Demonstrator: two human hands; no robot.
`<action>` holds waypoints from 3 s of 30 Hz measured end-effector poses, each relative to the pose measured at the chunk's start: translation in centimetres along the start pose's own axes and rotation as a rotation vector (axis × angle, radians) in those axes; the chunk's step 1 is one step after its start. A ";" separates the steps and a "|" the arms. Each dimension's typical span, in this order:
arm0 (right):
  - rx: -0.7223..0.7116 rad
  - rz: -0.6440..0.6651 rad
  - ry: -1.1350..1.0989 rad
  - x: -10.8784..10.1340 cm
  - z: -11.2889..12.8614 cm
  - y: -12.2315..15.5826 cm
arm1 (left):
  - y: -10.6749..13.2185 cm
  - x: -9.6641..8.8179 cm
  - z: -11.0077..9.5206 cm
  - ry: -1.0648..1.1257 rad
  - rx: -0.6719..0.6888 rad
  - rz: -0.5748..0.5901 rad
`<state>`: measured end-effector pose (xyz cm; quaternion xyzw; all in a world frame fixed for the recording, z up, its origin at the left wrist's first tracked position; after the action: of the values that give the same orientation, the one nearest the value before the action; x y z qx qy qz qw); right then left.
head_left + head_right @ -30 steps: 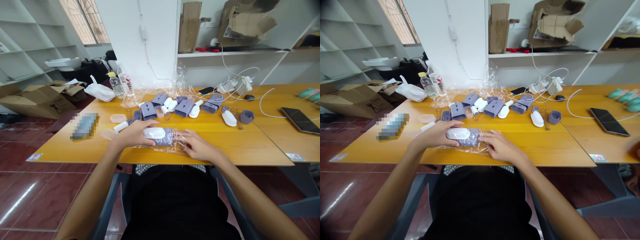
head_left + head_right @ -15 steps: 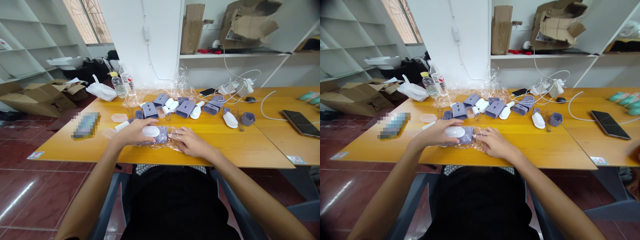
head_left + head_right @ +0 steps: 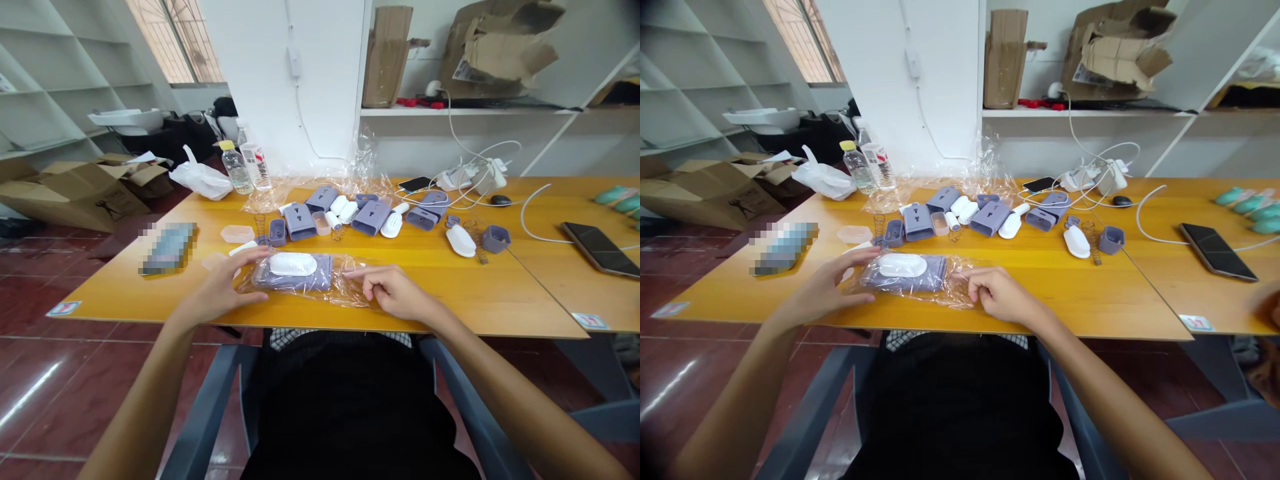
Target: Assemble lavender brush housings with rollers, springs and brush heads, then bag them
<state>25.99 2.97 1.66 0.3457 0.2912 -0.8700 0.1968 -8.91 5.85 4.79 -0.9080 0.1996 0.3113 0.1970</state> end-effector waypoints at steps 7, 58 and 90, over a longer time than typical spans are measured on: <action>0.104 -0.060 -0.211 -0.9 -0.8 0.6 | -0.9 2.6 -1.2 -0.045 -0.038 0.002; 0.630 -0.511 -0.546 -3.4 -6.0 1.5 | -14.8 13.7 -2.1 0.829 -0.448 0.182; 0.692 -0.411 -0.655 -2.9 -6.5 0.1 | -14.4 12.7 -2.0 0.980 -0.323 -0.081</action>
<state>31.20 7.47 -0.19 0.0356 -0.0287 -0.9987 -0.0230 8.26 13.95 1.40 -0.9730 0.1826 -0.1315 -0.0507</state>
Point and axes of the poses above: each hand's wrist, its own y-axis away from the middle knuckle, its own x-axis out of the palm, z = x × y, the point moved 5 cm from there along -y, towards the middle knuckle, and after that the axes turned 14 degrees about y, right-handed, at the moved point
